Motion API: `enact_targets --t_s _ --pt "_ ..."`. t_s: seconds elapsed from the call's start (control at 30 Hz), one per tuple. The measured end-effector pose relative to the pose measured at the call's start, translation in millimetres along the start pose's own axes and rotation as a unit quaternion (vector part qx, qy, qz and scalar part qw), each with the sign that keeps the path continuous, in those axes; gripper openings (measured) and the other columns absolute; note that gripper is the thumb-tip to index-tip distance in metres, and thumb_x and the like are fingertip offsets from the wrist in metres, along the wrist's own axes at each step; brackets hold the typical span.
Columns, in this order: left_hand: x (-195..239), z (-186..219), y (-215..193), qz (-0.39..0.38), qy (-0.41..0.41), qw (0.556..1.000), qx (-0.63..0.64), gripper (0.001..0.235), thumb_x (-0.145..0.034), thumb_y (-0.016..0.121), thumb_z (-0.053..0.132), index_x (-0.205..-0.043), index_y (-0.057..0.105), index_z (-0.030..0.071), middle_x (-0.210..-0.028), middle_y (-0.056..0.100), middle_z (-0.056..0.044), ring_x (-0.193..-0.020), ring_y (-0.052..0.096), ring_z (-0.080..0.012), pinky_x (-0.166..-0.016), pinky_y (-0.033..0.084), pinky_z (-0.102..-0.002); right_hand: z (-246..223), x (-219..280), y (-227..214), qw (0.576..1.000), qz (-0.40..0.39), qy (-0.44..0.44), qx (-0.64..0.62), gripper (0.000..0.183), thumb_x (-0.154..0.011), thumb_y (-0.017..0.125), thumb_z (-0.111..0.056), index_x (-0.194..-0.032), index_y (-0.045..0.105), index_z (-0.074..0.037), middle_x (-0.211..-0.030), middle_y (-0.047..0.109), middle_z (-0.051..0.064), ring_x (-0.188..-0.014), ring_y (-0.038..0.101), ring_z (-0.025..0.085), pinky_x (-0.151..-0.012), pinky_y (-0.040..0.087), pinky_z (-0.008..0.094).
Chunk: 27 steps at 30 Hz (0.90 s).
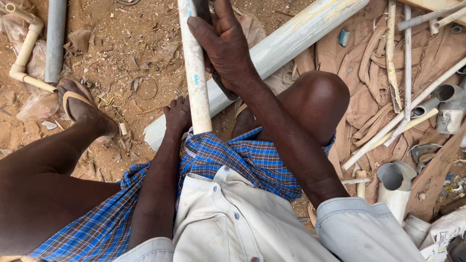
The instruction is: The person sits on the ground and uses a curved blade to scrape and shape a white PVC pipe. They hold the pipe with one hand and repeatedly draw the blade along its surface to remove material.
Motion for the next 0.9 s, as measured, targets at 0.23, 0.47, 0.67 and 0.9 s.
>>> enact_targets --t_s 0.23,0.47,0.67,0.9 --pt "13.7 3.2 25.7 0.037 0.044 0.997 -0.043 0.088 -0.086 0.076 0.042 -0.160 0.036 0.016 -0.157 0.044 -0.020 -0.141 0.042 -0.0397 -0.114 0.040 -0.056 6.6 -3.1 17.6 1.000 0.012 0.008 0.012 0.069 -0.109 0.065 -0.019 -0.165 0.024 -0.021 -0.124 0.066 0.004 -0.098 0.069 0.008 -0.081 0.069 0.032" --pt "23.4 39.4 -19.3 0.045 0.035 0.995 -0.084 0.124 -0.060 0.097 0.050 -0.156 0.031 0.011 -0.157 0.033 -0.032 -0.144 0.032 -0.0545 -0.118 0.032 -0.061 10.7 -5.3 18.3 0.998 0.016 -0.014 0.066 0.067 -0.110 0.064 -0.020 -0.165 0.026 -0.020 -0.092 0.054 -0.002 -0.079 0.056 0.005 -0.072 0.055 0.028" --pt "21.4 45.7 -32.6 0.032 0.028 0.996 -0.074 0.118 -0.063 0.096 0.046 -0.159 0.035 0.014 -0.158 0.039 -0.029 -0.141 0.042 -0.0498 -0.122 0.035 -0.061 5.1 -5.3 19.6 0.995 0.013 -0.039 0.086 0.068 -0.111 0.064 -0.022 -0.167 0.026 -0.022 -0.102 0.058 -0.002 -0.087 0.060 0.005 -0.080 0.059 0.029" --pt "0.7 25.6 -35.3 0.024 0.077 0.993 -0.087 0.125 -0.059 0.096 0.056 -0.156 0.033 0.008 -0.152 0.041 -0.032 -0.140 0.044 -0.0498 -0.117 0.039 -0.060 10.5 -5.6 18.5 0.992 0.022 -0.027 0.119 0.069 -0.109 0.063 -0.022 -0.166 0.025 -0.023 -0.123 0.057 0.005 -0.100 0.064 0.008 -0.086 0.063 0.031"
Point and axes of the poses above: each hand's wrist, its own x-axis away from the middle knuckle, its own y-axis out of the palm, z = x × y, the point moved 7 cm from there along -x, towards the middle knuckle
